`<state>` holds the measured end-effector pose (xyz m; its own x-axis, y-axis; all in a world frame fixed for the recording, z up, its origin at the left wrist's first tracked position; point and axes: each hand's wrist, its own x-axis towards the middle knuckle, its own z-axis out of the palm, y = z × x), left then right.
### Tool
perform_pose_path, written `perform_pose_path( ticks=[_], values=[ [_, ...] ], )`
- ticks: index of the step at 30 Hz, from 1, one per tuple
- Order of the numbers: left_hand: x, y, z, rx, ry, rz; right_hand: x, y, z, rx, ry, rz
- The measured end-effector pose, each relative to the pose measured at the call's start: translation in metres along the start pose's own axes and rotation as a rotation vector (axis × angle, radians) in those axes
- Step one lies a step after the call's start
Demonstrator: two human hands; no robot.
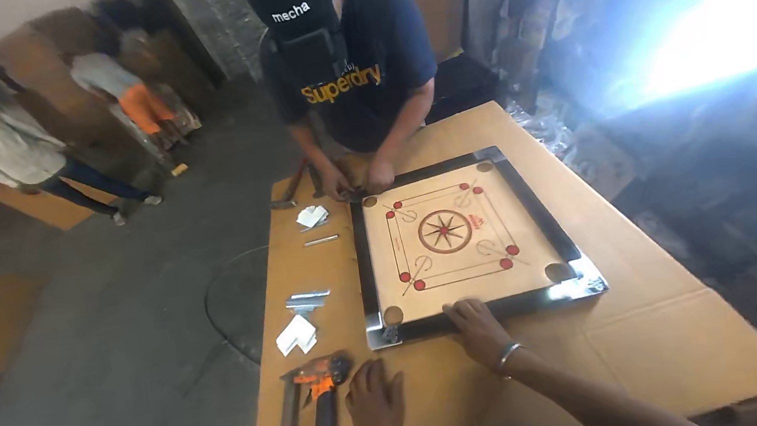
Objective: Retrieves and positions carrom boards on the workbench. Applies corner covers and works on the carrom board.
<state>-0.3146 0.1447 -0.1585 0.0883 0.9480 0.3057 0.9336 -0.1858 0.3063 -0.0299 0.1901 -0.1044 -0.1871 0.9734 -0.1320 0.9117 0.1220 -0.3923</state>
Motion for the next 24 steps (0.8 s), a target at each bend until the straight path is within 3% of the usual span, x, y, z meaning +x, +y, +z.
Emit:
perform_pose_path(
  ticks=[8,16,21,24],
  values=[
    [0.002,-0.001,0.001,-0.001,0.011,0.001,0.001,-0.003,-0.004,-0.035,-0.004,0.008],
    [0.004,-0.003,0.005,0.010,0.000,-0.011,0.031,-0.038,-0.006,-0.117,-0.159,-0.040],
    [0.011,0.011,-0.023,-0.268,-0.179,-0.168,0.036,-0.033,-0.010,-0.124,-0.165,-0.048],
    [-0.010,0.037,-0.053,-0.398,-0.177,-0.219,0.037,-0.030,-0.009,-0.139,-0.160,-0.065]
  ],
)
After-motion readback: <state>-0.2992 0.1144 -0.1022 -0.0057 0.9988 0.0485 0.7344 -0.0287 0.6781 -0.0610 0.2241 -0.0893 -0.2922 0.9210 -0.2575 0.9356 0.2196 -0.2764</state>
